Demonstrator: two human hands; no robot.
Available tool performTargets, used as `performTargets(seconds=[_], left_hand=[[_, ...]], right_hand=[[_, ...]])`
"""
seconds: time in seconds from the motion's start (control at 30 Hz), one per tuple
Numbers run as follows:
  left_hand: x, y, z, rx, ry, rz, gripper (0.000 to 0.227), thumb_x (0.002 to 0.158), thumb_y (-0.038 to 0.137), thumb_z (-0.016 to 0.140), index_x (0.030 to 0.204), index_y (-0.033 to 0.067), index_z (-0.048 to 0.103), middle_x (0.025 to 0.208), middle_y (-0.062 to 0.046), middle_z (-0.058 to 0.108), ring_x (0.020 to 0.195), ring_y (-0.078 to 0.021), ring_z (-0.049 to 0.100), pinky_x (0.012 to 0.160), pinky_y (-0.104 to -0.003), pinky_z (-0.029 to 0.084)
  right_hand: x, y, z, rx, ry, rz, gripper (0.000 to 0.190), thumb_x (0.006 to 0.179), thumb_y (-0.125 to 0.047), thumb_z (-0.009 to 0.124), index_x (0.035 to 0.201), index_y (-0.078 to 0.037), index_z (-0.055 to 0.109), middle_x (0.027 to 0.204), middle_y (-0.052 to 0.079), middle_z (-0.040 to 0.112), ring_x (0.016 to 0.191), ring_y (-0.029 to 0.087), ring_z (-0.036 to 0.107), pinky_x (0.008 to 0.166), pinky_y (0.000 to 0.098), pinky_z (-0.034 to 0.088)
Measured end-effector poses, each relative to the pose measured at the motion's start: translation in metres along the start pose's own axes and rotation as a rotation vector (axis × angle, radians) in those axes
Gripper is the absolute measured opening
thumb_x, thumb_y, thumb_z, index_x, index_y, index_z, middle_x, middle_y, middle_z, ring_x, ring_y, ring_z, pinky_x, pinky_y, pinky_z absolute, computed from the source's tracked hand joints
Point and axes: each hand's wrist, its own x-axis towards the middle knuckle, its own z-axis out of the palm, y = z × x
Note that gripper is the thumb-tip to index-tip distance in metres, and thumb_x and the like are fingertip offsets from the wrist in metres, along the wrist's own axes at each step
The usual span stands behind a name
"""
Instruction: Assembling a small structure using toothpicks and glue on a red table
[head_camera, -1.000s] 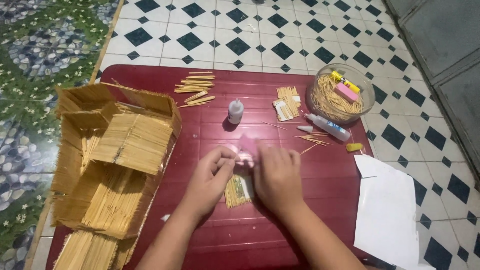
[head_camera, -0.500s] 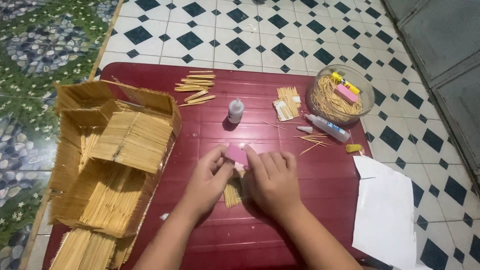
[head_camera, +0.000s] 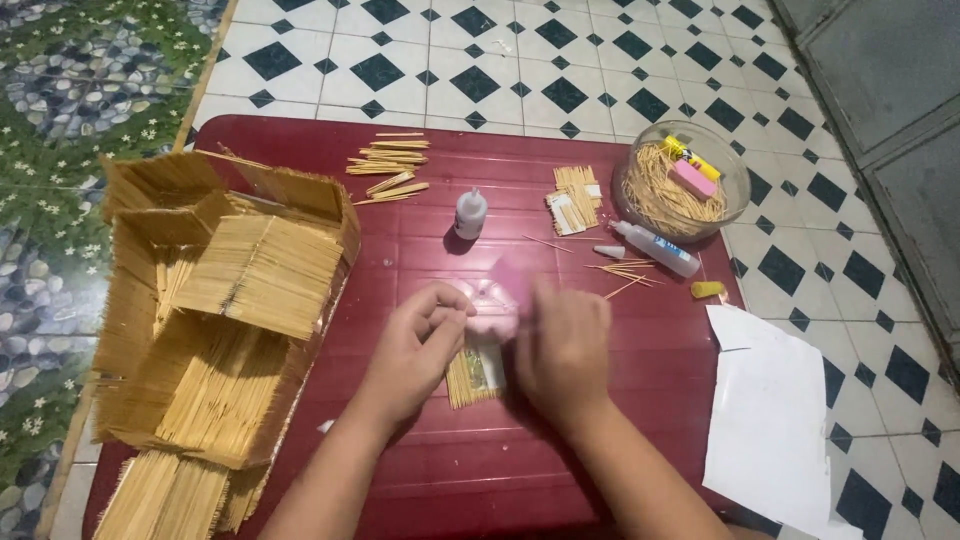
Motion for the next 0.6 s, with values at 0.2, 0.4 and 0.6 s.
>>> performTargets(seconds=[0.2,0.4,0.6], left_hand=[[-0.005,0.012,0.001,0.051,0.010,0.009,0.014,0.094,0.000,0.057,0.103,0.0003,0.069,0.053,-0.002,0.049,0.051,-0.0085,0.040,0.048,-0.024,0.033],[-0.004,0.021,0.006,0.120,0.009,0.000,0.016,0.092,0.001,0.060,0.101,0.0025,0.073,0.054,-0.002,0.055,0.054,-0.0099,0.044,0.050,-0.027,0.040],[-0.014,0.047,0.019,0.097,0.008,0.020,0.022,0.087,-0.005,0.059,0.101,0.0032,0.075,0.056,-0.002,0.054,0.055,-0.0112,0.046,0.052,-0.025,0.041]], right_hand=[[0.013,-0.003,-0.003,-0.104,-0.025,0.000,0.040,0.090,-0.015,0.063,0.128,-0.002,0.069,0.083,0.008,0.054,0.076,0.029,0.058,0.078,0.0449,0.044],[0.030,-0.026,-0.025,-0.054,-0.068,-0.113,0.043,0.082,-0.013,0.067,0.124,-0.006,0.072,0.082,0.006,0.059,0.075,0.026,0.058,0.084,0.0460,0.043],[-0.002,-0.011,-0.007,-0.015,0.021,-0.163,0.048,0.084,-0.010,0.064,0.130,-0.001,0.071,0.077,0.010,0.055,0.066,0.027,0.052,0.083,0.0478,0.045]])
